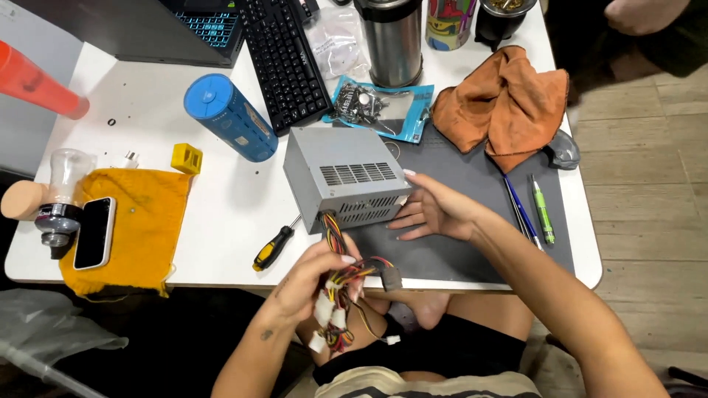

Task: Cleaning a computer power supply unit by brushing off dust and wiping the exterior with a cloth.

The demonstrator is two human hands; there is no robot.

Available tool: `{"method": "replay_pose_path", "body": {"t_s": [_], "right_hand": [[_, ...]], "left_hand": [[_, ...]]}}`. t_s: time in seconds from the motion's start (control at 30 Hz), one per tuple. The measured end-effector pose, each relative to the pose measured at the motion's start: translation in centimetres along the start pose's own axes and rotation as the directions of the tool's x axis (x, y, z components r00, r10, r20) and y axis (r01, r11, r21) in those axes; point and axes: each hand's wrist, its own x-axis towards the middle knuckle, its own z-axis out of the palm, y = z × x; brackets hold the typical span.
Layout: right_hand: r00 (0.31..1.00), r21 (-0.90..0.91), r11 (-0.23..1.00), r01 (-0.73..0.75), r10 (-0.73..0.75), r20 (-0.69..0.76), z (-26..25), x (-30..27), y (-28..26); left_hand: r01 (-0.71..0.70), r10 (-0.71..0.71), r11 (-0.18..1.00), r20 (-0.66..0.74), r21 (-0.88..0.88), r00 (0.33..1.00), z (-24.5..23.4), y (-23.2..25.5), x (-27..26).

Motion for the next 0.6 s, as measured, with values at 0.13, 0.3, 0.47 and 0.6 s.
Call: {"method": "replay_pose_path", "body": {"t_s": [0.13,0.3,0.47,0.6], "right_hand": [[0.998,0.161,0.987,0.005,-0.015,0.061,0.8,1.9,0.7],[0.991,0.270,0.955,0.125,-0.134,0.016,1.9,0.3,2.8],[0.903,0.316,0.846,0.429,-0.396,-0.166,3.2,-5.0,7.7],[0.797,0.414,0.707,0.573,-0.364,-0.481,5.4,-6.2,11.2]], "left_hand": [[-0.003,0.002,1.000,0.008,0.028,1.000,-0.7,3.6,-0.3],[0.099,-0.166,0.901,0.125,0.421,0.978,-2.5,8.1,-0.5],[0.088,-0.432,0.230,0.020,0.969,0.902,1.8,16.4,-1.3],[-0.037,-0.420,-0.485,-0.196,0.874,0.886,4.1,17.4,2.3]]}}
